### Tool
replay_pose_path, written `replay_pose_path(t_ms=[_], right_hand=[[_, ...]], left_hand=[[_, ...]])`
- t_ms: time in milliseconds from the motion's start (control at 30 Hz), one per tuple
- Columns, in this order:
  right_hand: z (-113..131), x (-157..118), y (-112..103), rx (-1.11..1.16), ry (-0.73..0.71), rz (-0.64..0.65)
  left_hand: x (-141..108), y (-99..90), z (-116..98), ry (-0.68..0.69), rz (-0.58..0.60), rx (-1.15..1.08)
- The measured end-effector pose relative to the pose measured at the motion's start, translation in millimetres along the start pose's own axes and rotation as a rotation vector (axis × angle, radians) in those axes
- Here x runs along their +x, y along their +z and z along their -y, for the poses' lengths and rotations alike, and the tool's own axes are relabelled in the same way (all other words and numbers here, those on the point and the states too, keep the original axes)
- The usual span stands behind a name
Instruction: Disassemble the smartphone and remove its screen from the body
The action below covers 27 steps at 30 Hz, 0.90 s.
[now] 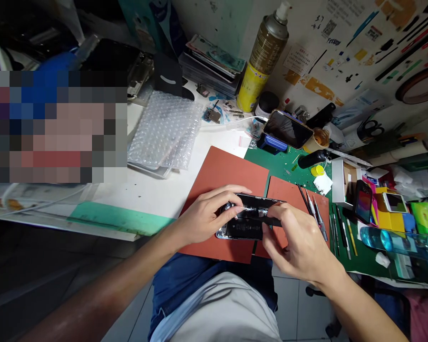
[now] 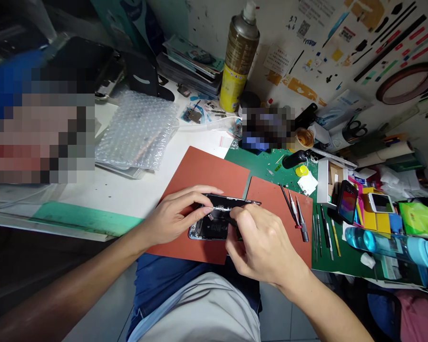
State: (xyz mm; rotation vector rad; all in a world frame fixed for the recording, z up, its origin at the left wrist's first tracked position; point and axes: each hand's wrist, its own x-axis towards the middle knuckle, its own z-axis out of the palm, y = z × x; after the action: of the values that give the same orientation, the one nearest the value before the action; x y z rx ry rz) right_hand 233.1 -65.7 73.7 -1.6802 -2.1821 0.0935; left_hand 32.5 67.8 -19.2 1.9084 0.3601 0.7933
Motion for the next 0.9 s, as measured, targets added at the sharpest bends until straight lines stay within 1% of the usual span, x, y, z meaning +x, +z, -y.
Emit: replay_pose_path(t_ms=[300,433,533,667,767,900], right_hand=[[-0.7,-0.2,2.4,-0.009,0.014,-0.048],[-0.6,-0.2,3.3,0.007,0.002,-0.032],[-0.6,0.0,4.2,-0.032,-0.006,-0.071],[-0.5,-0.3,4.9,-0.005,-0.021,-0.057],[-0.2,-1.8,5.1,-0.046,-0.008,-0.094],[0.7,-4.1,6.7,0.002,0.018,-0.066]], left_hand=[[-0.3,-0.2,0.0,0.009,0.0,0.008],[-0.3,0.0,0.1,0.02,-0.001,0.016],[-0.2,-0.2,-0.5,0.026,-0.002,0.018],[-0.4,-0.7,-1.1,0.037,0.006,0.025],[-0.4,-0.9,-0.9,0.043,0.009,0.031],[-0.2,-0.6,-0.5,0.055,0.005,0.038]])
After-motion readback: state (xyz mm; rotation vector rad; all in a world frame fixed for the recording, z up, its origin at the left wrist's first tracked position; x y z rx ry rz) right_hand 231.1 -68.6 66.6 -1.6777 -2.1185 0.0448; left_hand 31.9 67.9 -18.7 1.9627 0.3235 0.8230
